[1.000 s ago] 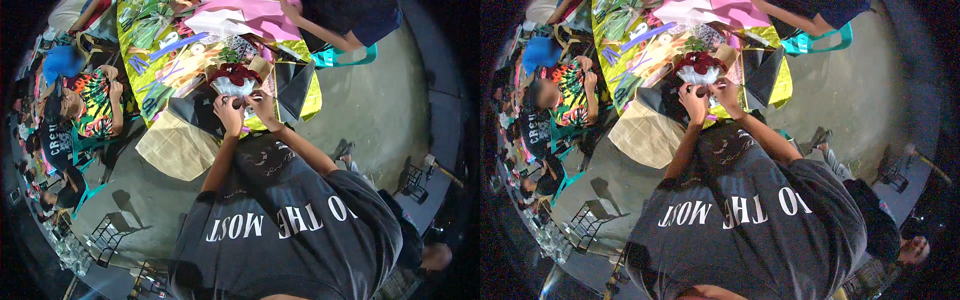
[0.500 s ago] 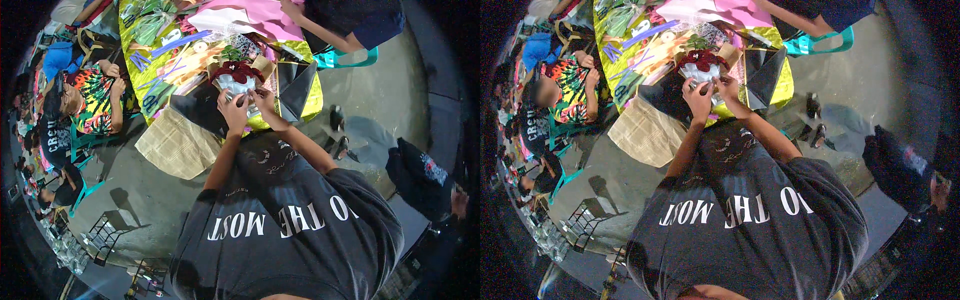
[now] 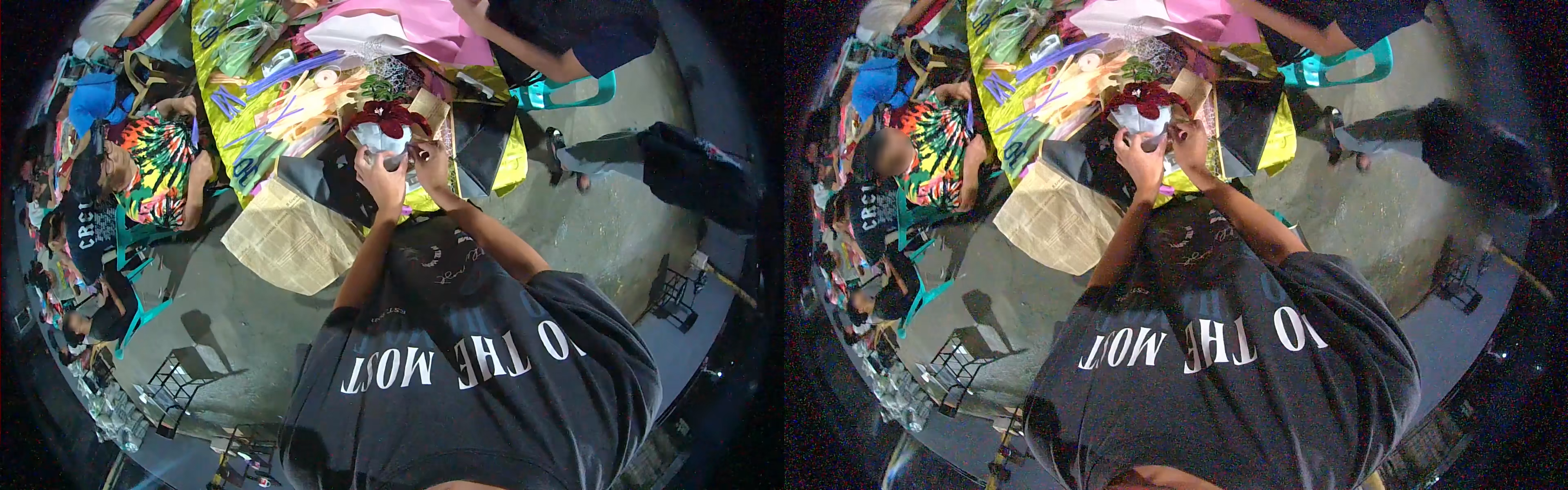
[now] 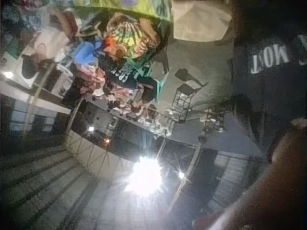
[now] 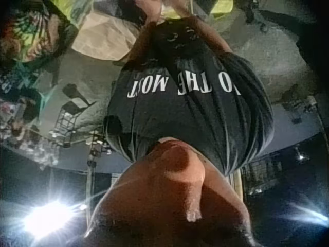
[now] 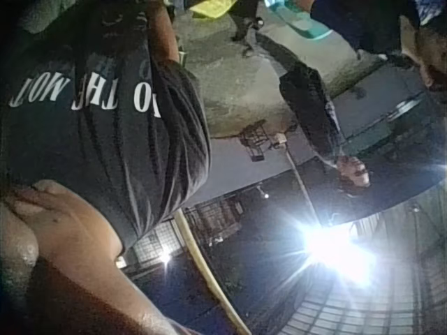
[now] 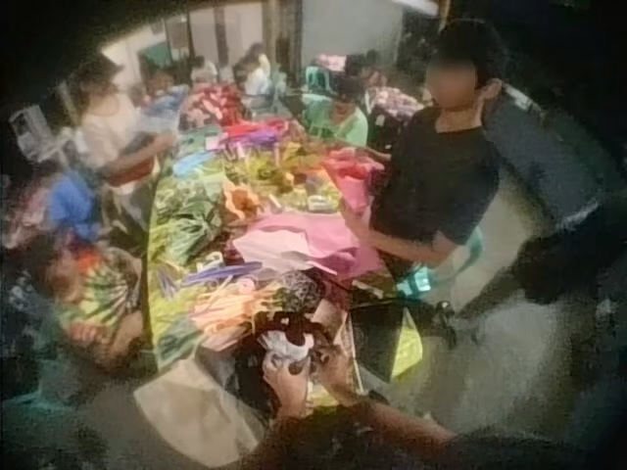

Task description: The person arranges a bouquet of artificial flowers by wrapping them in black and gold paper, securing the paper with tape, and adjusting the positioning of the red velvet flower heads.

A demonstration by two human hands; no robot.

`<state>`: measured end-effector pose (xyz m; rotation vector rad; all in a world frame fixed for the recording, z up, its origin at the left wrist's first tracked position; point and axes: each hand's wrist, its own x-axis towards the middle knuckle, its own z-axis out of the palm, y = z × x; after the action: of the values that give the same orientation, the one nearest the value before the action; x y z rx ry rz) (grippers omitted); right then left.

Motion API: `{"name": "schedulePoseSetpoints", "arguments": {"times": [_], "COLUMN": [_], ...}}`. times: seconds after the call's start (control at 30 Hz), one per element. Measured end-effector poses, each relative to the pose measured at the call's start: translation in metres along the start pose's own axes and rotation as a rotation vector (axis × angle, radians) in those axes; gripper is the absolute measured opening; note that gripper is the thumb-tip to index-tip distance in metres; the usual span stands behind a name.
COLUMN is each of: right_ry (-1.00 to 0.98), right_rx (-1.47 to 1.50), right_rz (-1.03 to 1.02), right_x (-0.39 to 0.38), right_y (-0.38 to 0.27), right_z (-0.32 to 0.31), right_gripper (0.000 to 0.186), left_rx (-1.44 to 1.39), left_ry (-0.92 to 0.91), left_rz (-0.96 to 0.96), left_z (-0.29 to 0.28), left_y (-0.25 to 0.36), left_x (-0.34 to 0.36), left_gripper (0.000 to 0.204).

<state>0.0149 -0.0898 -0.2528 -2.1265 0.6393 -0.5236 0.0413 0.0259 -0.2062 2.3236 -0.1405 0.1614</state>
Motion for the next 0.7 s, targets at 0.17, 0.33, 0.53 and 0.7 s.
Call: {"name": "schedulePoseSetpoints", "arguments": {"times": [0.17, 0.33, 0.53, 0.7], "right_ry": [0.097, -0.134, -0.249, -0.244], "right_rx": [0.572, 0.732, 0.71, 0.824], "right_rz": [0.407, 0.696, 0.468, 0.527], "right_x": [-0.013, -0.001, 0.013, 0.025], "right_y": [0.021, 0.058, 0.047, 0.066], "right_z": [0.008, 0.011, 0.011, 0.011], "right_gripper": [0.035, 0.04, 0.034, 0.013], "left_rx": [-0.114, -0.289, -0.264, -0.255], "left_ry": [0.098, -0.003, -0.022, -0.075], "left_rz": [-0.097, -0.289, -0.313, -0.415], "left_z": [0.005, 0.013, 0.019, 0.021], "left_y": [0.006, 0.014, 0.011, 0.03], "left_x": [0.003, 0.004, 0.006, 0.015], "left_gripper": [0.083, 0.092, 0.099, 0.104]}}
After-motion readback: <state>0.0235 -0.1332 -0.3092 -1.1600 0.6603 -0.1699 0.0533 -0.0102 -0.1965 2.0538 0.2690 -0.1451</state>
